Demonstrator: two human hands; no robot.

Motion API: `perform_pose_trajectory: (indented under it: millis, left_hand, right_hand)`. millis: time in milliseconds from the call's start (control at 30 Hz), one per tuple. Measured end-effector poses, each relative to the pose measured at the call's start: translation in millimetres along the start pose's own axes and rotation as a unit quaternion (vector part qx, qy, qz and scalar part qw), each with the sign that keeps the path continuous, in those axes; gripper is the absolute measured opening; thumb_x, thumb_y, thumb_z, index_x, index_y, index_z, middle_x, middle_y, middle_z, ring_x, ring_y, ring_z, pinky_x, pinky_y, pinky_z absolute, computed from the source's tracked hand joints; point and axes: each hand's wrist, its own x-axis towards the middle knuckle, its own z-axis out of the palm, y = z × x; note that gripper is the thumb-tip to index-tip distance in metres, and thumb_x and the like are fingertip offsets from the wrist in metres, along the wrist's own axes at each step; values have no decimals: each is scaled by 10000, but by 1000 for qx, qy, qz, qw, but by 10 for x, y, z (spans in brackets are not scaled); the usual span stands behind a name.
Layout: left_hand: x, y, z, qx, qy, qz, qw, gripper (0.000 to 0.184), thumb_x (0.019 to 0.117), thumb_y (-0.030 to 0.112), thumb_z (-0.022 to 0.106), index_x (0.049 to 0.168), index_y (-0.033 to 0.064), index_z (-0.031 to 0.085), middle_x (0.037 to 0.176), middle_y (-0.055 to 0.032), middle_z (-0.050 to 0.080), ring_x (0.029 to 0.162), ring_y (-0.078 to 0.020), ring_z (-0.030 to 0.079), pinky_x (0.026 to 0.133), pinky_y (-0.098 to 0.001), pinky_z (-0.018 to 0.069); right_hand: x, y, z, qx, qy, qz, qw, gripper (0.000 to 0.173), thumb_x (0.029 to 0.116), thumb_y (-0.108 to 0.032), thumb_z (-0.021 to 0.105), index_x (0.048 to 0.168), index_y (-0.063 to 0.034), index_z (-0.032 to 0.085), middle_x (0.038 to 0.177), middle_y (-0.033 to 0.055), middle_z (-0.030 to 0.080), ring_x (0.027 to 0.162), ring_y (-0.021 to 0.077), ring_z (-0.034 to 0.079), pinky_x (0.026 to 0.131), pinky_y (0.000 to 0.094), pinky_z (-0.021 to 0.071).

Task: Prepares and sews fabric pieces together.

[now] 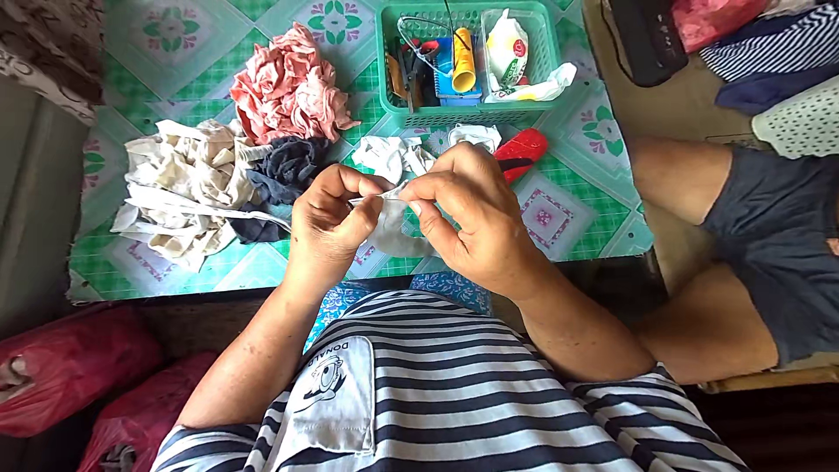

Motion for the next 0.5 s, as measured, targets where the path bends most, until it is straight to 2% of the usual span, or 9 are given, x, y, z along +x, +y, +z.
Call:
perform_pose_trajectory:
  millis: [167,500]
  left_hand:
    - [-12,1,-5,12,3,5,1000,135,957,69,594,1036,172,633,1003,58,706,906,-36,680,778,-192,563]
    - [-28,0,11,49,-1,35,998,150,952,27,584,1040,147,609,1038,52,703,912,-28,675,765,-181,558]
  right_hand:
    - [-3,-8,-18,-10,-8,0,1000,176,938,-33,614,1013,-31,773,863,90,561,863,203,530,823,371,411]
    - [-5,-38,-22,-56,-16,-9,998,153,939,-45,637,996,-34,778,838,100,559,856,232,536,859,416,395]
